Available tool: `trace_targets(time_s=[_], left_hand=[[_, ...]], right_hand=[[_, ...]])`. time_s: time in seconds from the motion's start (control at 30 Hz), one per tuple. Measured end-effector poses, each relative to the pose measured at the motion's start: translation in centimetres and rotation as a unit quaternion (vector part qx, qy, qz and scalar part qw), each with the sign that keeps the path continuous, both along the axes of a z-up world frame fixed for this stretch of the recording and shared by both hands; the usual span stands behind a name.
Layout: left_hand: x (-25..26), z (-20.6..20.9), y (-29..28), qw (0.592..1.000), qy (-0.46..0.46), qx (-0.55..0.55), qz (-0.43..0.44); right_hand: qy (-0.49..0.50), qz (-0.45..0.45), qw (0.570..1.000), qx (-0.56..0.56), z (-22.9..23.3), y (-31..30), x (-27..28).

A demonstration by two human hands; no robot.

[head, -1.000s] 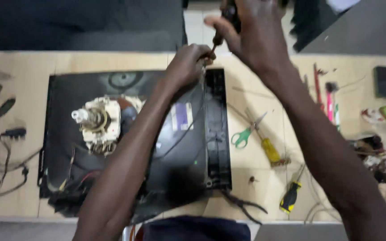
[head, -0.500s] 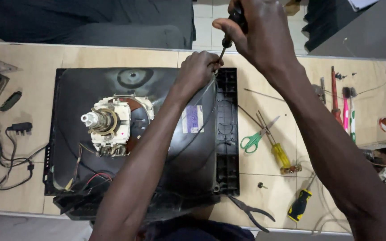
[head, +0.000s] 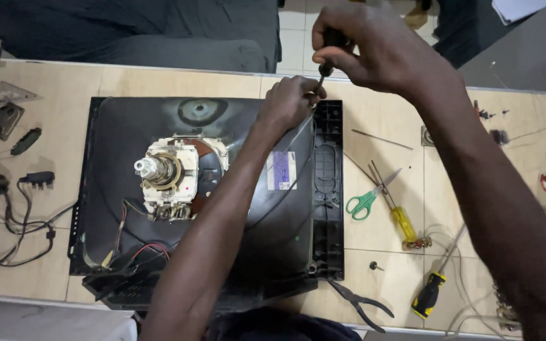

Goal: The person disassembles a small black cylindrical component using a screwdriver and their hands. They then manipulate a small metal piece and a wire, using pliers to adjust the wire before placing the components on the table.

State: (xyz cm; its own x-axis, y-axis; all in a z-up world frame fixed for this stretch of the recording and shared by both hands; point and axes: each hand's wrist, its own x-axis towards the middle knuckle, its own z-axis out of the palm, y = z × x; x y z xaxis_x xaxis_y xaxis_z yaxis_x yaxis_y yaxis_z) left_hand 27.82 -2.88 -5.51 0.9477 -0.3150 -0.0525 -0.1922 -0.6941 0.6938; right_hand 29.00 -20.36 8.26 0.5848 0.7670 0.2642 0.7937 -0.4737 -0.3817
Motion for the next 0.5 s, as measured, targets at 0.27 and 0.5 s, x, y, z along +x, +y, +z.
trace_targets(time_s=[0.27, 0.5], left_hand=[[-0.4, 2.2, 0.0, 0.91, 0.004, -0.396, -0.123], [-0.5, 4.0, -0.4, 0.948, -0.159, -0.272, -0.047]], right_hand=[[0.209, 0.037, 0.974, -0.085, 2.2, -0.1, 1.5], [0.068, 0.119, 0.989, -0.059, 1.9, 0.2, 1.6]])
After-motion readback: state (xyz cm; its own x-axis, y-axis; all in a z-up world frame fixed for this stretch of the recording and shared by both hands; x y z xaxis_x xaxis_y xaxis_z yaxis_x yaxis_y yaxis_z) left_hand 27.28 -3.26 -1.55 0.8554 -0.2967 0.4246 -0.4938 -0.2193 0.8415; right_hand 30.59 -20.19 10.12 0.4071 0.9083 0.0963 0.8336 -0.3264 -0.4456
